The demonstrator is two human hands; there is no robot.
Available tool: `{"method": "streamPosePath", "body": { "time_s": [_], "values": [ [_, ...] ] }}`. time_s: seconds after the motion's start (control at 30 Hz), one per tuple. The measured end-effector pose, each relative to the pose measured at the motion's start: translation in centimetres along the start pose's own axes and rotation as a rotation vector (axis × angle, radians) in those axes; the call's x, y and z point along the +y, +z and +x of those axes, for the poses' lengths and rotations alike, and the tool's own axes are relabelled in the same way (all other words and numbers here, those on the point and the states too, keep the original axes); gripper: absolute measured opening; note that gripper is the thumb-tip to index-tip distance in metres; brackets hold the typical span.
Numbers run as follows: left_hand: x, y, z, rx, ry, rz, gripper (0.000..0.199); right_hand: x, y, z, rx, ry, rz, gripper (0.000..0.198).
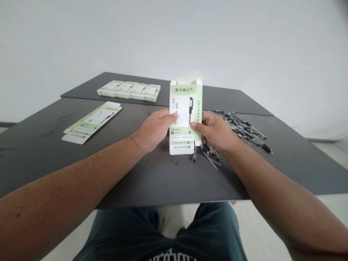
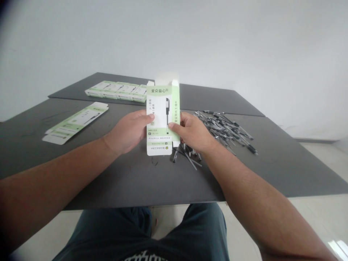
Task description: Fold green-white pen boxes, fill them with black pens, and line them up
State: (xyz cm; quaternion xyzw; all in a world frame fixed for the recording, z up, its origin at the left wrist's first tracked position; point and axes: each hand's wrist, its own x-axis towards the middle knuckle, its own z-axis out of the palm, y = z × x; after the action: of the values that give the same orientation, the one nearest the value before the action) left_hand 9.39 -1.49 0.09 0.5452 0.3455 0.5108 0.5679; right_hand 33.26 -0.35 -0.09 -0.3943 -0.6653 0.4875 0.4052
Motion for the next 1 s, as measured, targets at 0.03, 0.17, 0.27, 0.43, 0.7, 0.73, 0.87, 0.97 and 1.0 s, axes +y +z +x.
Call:
{"method": "streamPosePath", "body": {
  "time_s": [0.03, 0.17, 0.27, 0.43, 0.7, 0.73, 0.87, 0.97, 1.0],
  "values": [
    [0.1, -0.2, 0.1, 0.023, 0.019, 0.036, 0.035, -0.1, 0.0, 0.0, 0.012, -0.009, -0.032, 0.032],
    [0.4, -0.7, 0.6, 0.117, 0.076, 0.162, 0.036, -0.7, 0.2, -0.3, -0.026, 0.006, -0.13, 0.036],
    [0.5, -1.0, 0.6, 0.139, 0.084, 0.221, 0.037, -1.1, 0.4, -0.5, -0.06, 0.011, -0.145, 0.038],
    [0.6, -1.1, 0.5, 0.076, 0.046, 0.243, 0.035, -0.7, 0.6, -0.4, -0.027, 0.009, -0.071, 0.042],
    [0.7, -0.8, 0.2, -0.015, 0.027, 0.23, 0.03, -0.2, 0.8, -0.1, -0.034, 0.021, 0.049, 0.039],
    [0.6, -0.8, 0.2, 0.004, 0.025, 0.216, 0.031, -0.3, 0.8, -0.1, -0.044, 0.031, 0.061, 0.04],
    [0.3, -0.5, 0.1, 0.068, 0.035, 0.14, 0.038, -0.6, 1.0, -0.4, -0.081, 0.054, 0.1, 0.039],
    [0.2, -0.6, 0.1, 0.053, 0.022, 0.11, 0.04, -0.4, 1.2, -0.4, -0.057, 0.062, 0.13, 0.037],
    [0.3, -0.6, 0.0, 0.028, 0.013, 0.109, 0.039, -0.4, 1.3, -0.4, -0.038, 0.065, 0.143, 0.037]
  ]
}}
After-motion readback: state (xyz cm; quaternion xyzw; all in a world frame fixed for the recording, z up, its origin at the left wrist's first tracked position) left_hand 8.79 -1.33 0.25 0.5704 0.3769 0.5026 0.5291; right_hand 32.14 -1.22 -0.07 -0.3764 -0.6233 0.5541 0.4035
